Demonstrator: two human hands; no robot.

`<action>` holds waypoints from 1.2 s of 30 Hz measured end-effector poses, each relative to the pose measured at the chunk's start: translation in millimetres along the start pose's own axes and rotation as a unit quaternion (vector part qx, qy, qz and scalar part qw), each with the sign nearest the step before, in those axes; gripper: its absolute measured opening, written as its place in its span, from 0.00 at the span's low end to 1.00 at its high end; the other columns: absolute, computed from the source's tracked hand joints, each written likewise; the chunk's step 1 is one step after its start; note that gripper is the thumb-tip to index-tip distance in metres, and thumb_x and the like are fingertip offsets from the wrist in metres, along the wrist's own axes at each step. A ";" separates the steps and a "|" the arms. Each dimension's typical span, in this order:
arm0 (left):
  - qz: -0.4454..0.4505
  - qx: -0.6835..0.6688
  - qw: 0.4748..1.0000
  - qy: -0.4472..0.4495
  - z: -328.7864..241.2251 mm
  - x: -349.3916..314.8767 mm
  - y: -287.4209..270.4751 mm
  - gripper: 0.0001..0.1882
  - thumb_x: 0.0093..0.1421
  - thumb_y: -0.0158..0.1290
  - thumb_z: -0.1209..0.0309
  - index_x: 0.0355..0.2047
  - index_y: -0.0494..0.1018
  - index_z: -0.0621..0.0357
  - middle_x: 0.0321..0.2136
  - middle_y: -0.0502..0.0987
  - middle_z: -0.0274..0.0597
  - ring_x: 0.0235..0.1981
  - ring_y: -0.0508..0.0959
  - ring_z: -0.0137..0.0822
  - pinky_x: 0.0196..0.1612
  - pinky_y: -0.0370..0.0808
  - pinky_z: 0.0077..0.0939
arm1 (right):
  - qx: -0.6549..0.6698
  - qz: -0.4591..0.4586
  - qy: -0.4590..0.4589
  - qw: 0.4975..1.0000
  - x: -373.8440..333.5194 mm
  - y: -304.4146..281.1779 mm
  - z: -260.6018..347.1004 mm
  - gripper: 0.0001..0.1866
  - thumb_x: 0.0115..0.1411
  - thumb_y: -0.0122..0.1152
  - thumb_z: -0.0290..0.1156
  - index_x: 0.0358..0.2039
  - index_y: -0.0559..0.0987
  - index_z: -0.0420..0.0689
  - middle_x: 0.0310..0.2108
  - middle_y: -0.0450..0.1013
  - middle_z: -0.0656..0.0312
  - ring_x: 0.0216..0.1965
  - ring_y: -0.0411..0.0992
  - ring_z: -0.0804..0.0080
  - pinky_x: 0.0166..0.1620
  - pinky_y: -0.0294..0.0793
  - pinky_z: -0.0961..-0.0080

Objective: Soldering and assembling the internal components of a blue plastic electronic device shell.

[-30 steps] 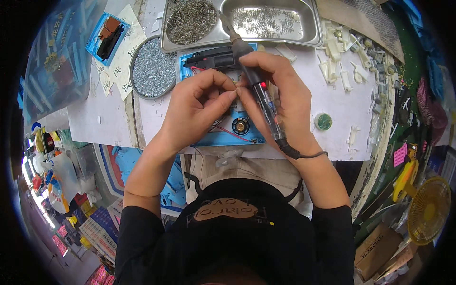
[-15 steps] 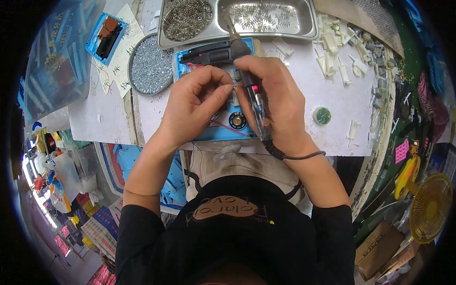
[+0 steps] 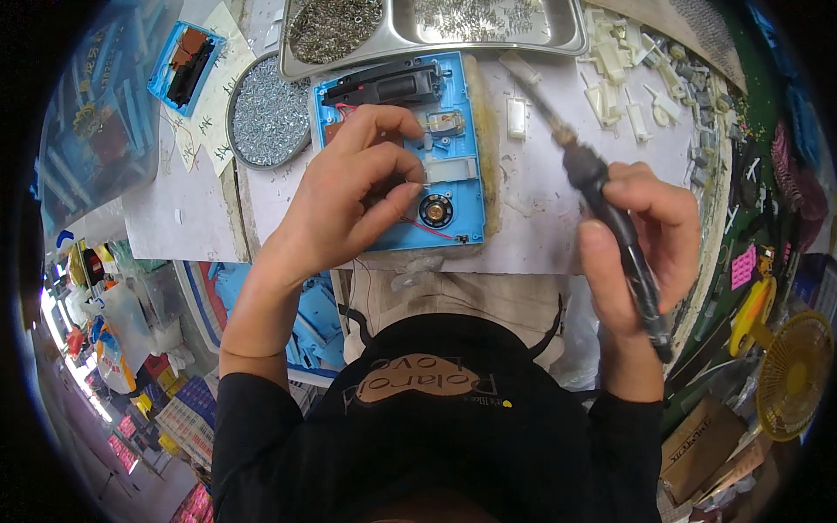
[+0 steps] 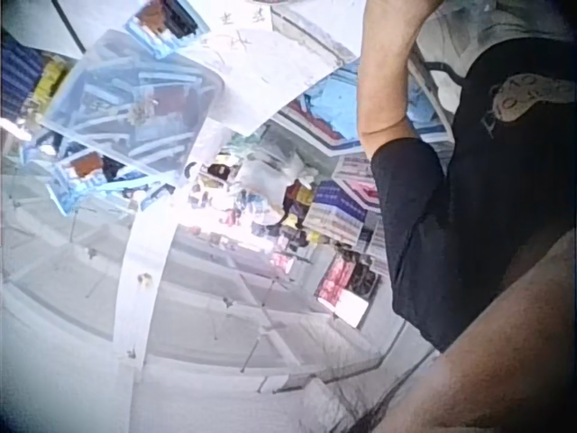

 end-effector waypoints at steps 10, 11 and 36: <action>0.026 0.069 0.997 0.038 -2.5 1.7 7.1 0.08 0.54 0.62 0.78 0.33 0.75 0.57 0.47 0.74 0.42 0.38 0.79 0.41 0.41 0.77 0.32 | -0.018 0.139 -0.022 0.990 -2.3 16.7 -8.5 0.11 0.47 0.67 0.24 0.32 0.76 0.39 0.19 0.63 0.65 0.21 0.59 0.73 0.29 0.59 0.75; 0.022 0.073 0.996 0.042 -2.5 1.2 6.9 0.08 0.54 0.62 0.78 0.33 0.75 0.57 0.47 0.74 0.42 0.38 0.79 0.41 0.41 0.77 0.32 | -0.022 0.139 -0.029 0.990 -1.6 17.7 -8.9 0.11 0.46 0.67 0.24 0.31 0.76 0.39 0.19 0.63 0.65 0.20 0.59 0.73 0.28 0.58 0.75; 0.023 0.079 0.995 0.058 -1.5 1.7 6.9 0.10 0.53 0.63 0.78 0.34 0.75 0.58 0.46 0.75 0.43 0.39 0.79 0.44 0.41 0.77 0.35 | -0.088 0.206 -0.135 0.965 11.2 30.1 15.5 0.11 0.45 0.68 0.22 0.31 0.77 0.42 0.18 0.66 0.62 0.18 0.63 0.66 0.25 0.61 0.69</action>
Point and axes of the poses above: each hand's wrist, its own x-axis towards the middle knuckle, its own y-axis out of the palm, z = x × y, the point moved 5 cm from there along x, towards the middle knuckle
